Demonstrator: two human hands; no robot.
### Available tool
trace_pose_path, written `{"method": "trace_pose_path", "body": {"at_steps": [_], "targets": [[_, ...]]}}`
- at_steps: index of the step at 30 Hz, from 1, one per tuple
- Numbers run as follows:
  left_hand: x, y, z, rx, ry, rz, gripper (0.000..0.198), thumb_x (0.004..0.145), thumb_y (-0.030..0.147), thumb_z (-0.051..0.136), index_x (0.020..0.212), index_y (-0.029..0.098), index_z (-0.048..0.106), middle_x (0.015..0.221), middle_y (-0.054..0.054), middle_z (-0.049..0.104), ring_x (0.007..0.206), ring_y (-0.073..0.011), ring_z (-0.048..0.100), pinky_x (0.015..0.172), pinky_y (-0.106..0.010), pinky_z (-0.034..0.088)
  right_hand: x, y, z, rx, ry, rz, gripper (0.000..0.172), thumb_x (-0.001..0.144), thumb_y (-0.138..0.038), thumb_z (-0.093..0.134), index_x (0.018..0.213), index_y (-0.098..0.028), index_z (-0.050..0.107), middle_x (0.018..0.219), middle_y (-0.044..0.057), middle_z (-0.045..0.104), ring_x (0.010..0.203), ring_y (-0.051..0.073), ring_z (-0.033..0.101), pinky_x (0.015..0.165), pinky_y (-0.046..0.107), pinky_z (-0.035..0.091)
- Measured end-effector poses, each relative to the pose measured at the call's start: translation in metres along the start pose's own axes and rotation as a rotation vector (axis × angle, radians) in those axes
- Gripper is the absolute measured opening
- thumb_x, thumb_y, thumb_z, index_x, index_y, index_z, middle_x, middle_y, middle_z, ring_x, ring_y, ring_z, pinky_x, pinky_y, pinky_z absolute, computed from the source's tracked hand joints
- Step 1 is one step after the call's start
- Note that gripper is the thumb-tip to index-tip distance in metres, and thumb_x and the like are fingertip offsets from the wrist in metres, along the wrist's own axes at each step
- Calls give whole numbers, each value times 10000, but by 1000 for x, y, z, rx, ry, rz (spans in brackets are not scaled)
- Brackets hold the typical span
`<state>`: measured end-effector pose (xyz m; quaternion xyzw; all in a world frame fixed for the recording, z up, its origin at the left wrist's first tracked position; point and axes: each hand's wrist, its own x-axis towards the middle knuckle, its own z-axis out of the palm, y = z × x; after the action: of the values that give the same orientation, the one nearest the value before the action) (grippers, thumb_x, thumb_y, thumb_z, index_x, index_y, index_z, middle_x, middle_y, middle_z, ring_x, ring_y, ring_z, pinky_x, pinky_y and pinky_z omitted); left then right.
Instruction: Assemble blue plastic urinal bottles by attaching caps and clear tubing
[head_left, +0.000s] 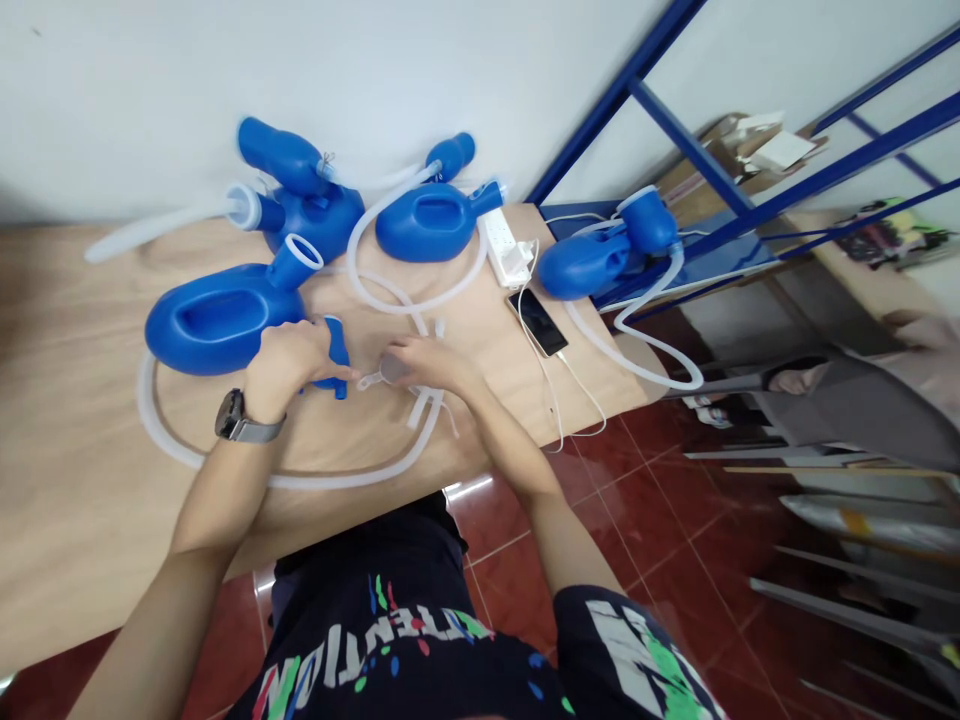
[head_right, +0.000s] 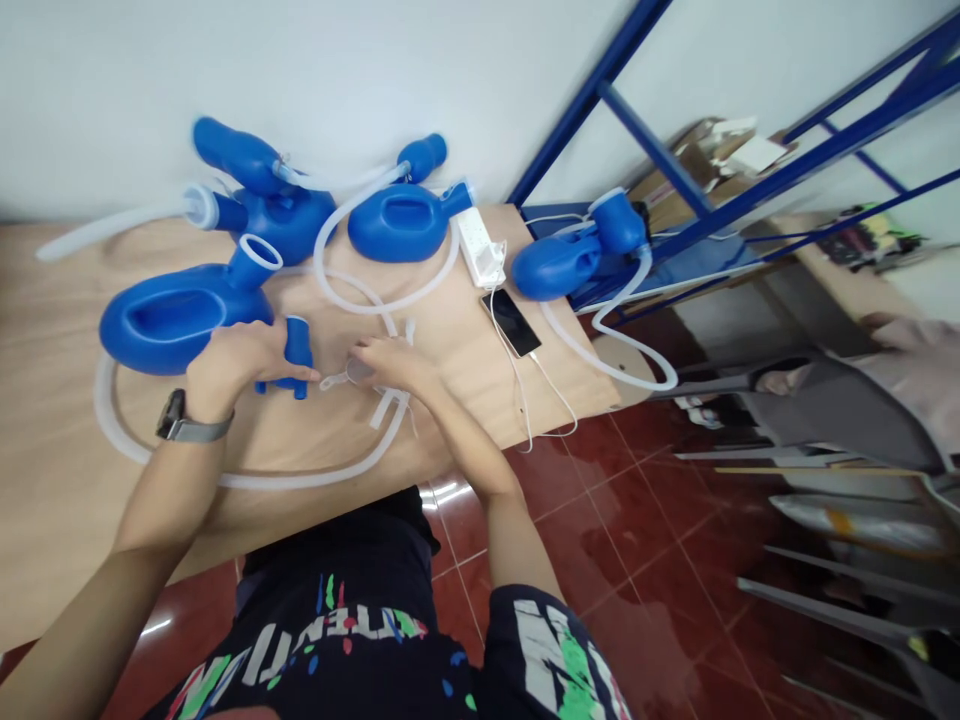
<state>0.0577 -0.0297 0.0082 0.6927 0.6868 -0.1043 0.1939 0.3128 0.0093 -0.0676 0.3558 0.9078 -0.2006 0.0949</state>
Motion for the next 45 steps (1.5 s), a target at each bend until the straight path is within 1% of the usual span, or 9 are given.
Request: {"method": "trace_pose_path", "body": {"at_steps": [4, 7, 10, 16, 20, 26, 33, 39, 45], "targets": [[14, 1, 5, 65, -112, 12, 1396, 834, 828, 934, 1932, 131, 425, 1490, -376, 822, 1363, -589, 831, 1077, -573, 684, 5, 1, -5, 14, 50, 54, 764, 1056, -219, 920, 1783, -213, 683, 1629, 233, 791, 1509, 431, 784, 1180, 520, 678], [12, -6, 0, 81, -116, 112, 1207, 920, 569, 884, 1958, 217, 377, 1510, -288, 840, 1369, -509, 841, 1111, -512, 675, 10, 11, -6, 163, 156, 18, 694, 1060, -112, 749, 1747, -206, 725, 1701, 190, 773, 1558, 348, 761, 1296, 471, 626], [5, -19, -9, 36, 22, 271, 1007, 982, 438, 773, 1921, 286, 442, 1684, -221, 760, 1518, -458, 769, 1210, -511, 649, 10, 28, -11, 364, 310, 15, 593, 1026, -143, 686, 1597, -194, 839, 1573, 137, 867, 1423, 341, 823, 1312, 513, 626], [-16, -41, -32, -237, 430, 438, 930, 1032, 560, 737, 1875, 231, 523, 1837, -181, 628, 1592, -468, 678, 1341, -604, 580, 10, 48, -44, 632, 858, 71, 486, 1020, -262, 621, 1416, -252, 902, 1436, 90, 903, 1350, 336, 816, 1268, 580, 658], [-22, -36, -34, -349, 423, 518, 1009, 1046, 616, 714, 1948, 275, 416, 1792, -155, 637, 1406, -420, 743, 1248, -590, 642, 26, 30, -67, 678, 1046, -42, 440, 1128, -461, 585, 1414, -293, 875, 1442, 69, 869, 1489, 348, 745, 1406, 642, 556], [-20, -29, -32, -370, 419, 488, 1032, 1097, 645, 625, 2014, 375, 236, 1777, -129, 574, 1453, -459, 696, 1193, -617, 670, 55, -18, -75, 842, 1237, -112, 727, 1192, -724, 274, 1436, -310, 820, 1344, 129, 712, 1500, 383, 736, 1419, 622, 566], [-26, -27, -34, -352, 445, 491, 967, 1083, 673, 670, 1969, 386, 408, 1745, -143, 542, 1368, -425, 721, 1172, -614, 682, 57, -30, -83, 922, 1347, -131, 757, 1192, -762, 251, 1313, -278, 820, 1450, 160, 657, 1613, 390, 689, 1422, 591, 596], [-39, -18, -36, -139, 499, 348, 715, 1128, 503, 700, 1835, 464, 605, 1859, -149, 515, 1500, -528, 697, 1187, -709, 649, 45, -28, -87, 885, 978, -350, 720, 1093, -882, 616, 1605, -377, 631, 1816, 90, 636, 1695, 373, 677, 1443, 617, 589], [-29, -26, -25, -322, 729, 406, 801, 1116, 790, 703, 1774, 341, 623, 1795, -149, 597, 1601, -455, 651, 1203, -632, 678, 36, -31, -86, 839, 1042, -270, 938, 1065, -910, 657, 1827, -391, 488, 1758, 88, 705, 1698, 400, 681, 1443, 664, 570]]}}
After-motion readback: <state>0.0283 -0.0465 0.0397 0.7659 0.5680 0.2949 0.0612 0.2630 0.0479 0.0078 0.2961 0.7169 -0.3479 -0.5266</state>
